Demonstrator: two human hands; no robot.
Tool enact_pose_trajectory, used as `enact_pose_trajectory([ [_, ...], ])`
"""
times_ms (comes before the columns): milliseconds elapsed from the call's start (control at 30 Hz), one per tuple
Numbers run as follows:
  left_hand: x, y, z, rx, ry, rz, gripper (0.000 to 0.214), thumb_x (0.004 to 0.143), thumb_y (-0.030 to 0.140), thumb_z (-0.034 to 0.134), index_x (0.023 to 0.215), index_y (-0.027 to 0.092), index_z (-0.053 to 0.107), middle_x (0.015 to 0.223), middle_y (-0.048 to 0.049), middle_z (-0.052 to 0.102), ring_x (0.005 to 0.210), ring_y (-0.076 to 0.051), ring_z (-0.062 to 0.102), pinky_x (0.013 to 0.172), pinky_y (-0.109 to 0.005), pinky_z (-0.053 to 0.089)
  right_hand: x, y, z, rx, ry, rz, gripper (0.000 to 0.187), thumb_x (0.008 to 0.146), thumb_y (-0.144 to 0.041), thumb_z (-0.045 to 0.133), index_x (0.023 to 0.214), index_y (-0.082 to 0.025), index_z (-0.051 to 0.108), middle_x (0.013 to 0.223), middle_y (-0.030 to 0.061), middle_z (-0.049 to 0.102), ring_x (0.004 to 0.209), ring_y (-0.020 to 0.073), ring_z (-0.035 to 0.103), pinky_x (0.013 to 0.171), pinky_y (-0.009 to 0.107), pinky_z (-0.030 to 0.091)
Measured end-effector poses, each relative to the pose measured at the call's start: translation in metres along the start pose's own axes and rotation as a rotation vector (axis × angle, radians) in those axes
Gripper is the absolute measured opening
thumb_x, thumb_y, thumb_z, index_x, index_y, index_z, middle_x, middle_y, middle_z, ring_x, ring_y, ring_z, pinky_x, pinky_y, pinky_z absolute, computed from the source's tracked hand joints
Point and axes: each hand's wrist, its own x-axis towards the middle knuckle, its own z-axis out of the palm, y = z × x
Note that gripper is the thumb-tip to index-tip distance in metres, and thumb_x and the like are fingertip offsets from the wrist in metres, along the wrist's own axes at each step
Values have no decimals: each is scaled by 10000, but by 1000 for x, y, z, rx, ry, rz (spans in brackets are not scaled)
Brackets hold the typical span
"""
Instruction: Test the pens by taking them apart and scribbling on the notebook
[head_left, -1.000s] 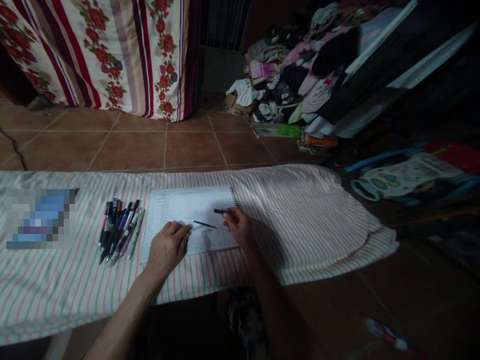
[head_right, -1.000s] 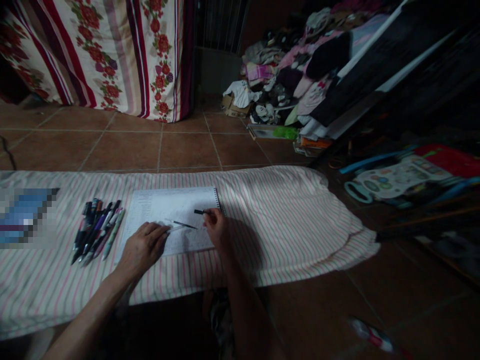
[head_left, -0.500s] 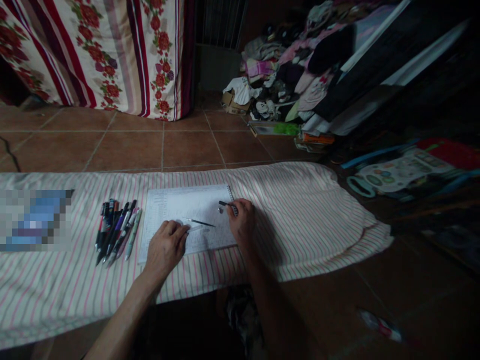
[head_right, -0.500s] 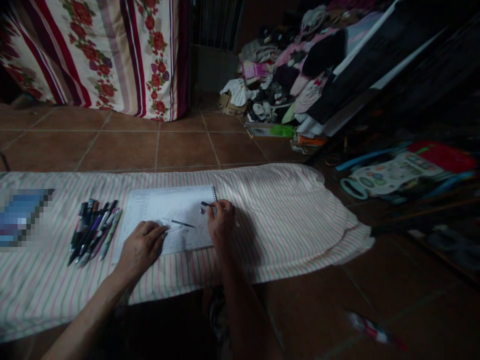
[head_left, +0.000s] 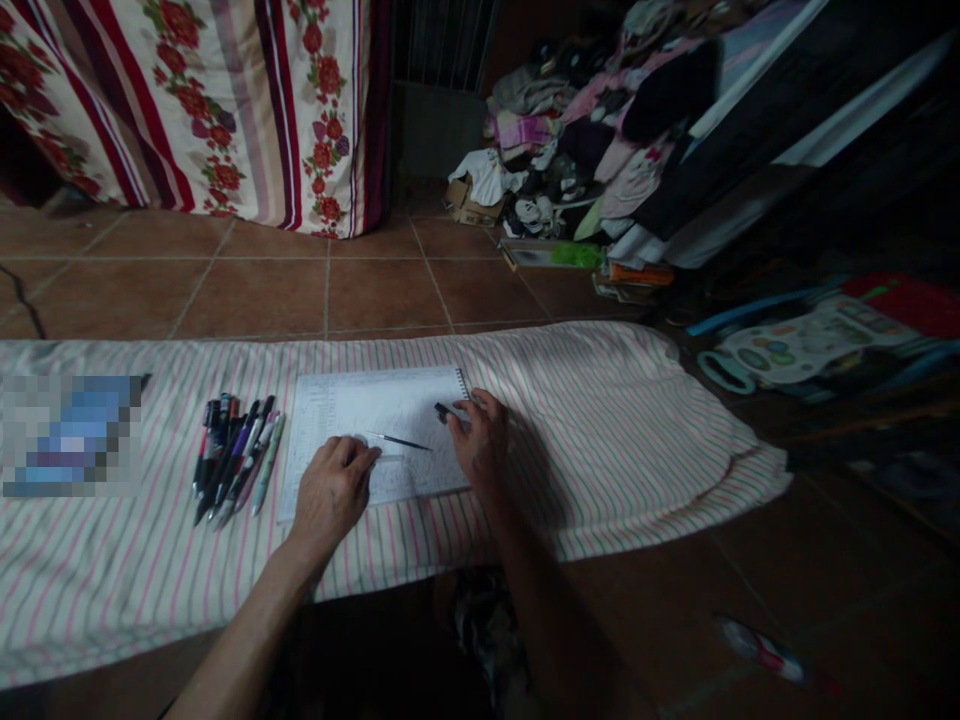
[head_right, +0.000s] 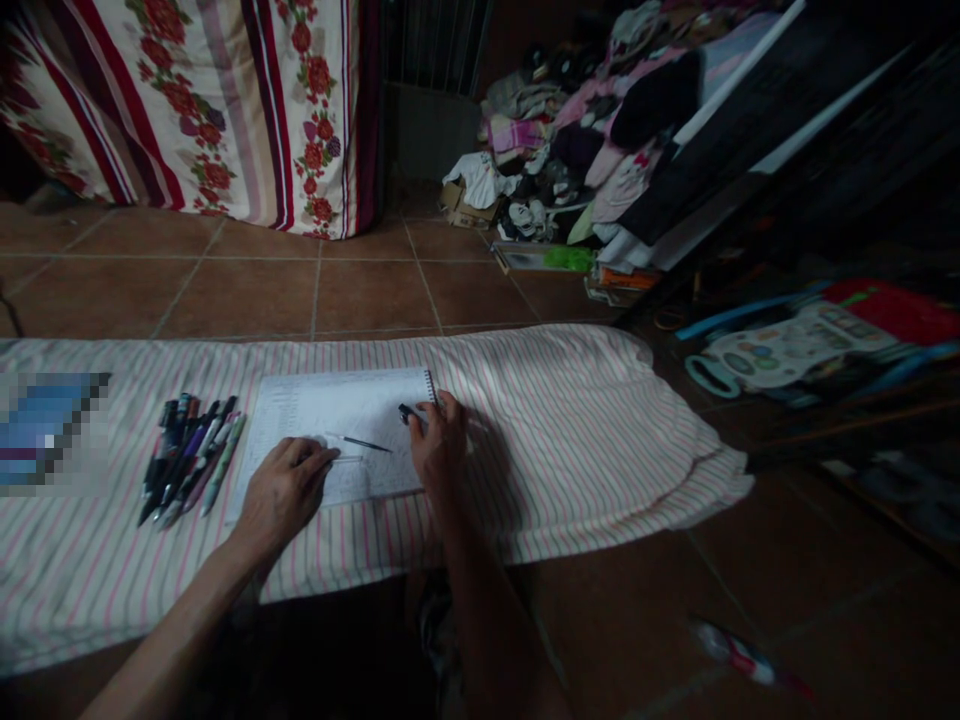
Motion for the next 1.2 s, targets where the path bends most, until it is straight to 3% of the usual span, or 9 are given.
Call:
enact_pose_trajectory([
  [167,1,-1,1,-40,6,-20,219,838,183,467,983,199,630,845,-70,584,801,-200,501,698,-340,462,-2,-18,-11,126,-25,-123,137,785,-243,569,853,-195,677,1096,97,526,989,222,480,860,364,441],
  [333,1,-4,4,-69,-7,-33,223,843,211,472,1001,178,626,850,-75,583,804,-198,495,703,-342,469,-13,-36,-14,236,-269,-371,146,703,-276,683,834,-213,694,1163,84,499,1097,246,421,940,405,405],
  [500,1,-4,5,-82,-9,-22,228,848,219,469,1011,176,622,858,-75,581,819,-202,491,716,-343,475,-18,-41,-10,200,-359,-412,132,676,-204,705,808,-199,701,1238,93,458,1156,267,360,997,438,351],
  [933,-1,-3,3,-66,-9,-3,229,848,221,467,1016,180,617,857,-72,582,811,-200,497,702,-337,477,-17,-38,-12,229,-336,-419,104,692,-183,687,794,-188,702,1268,93,440,1174,260,353,1003,425,350],
  [1200,-1,-5,6,-52,-2,22,228,843,208,473,1013,184,623,887,-76,595,836,-203,502,711,-343,478,-10,-20,-7,200,-107,-312,165,777,-185,580,913,-172,675,1160,110,520,1058,240,442,897,401,444],
])
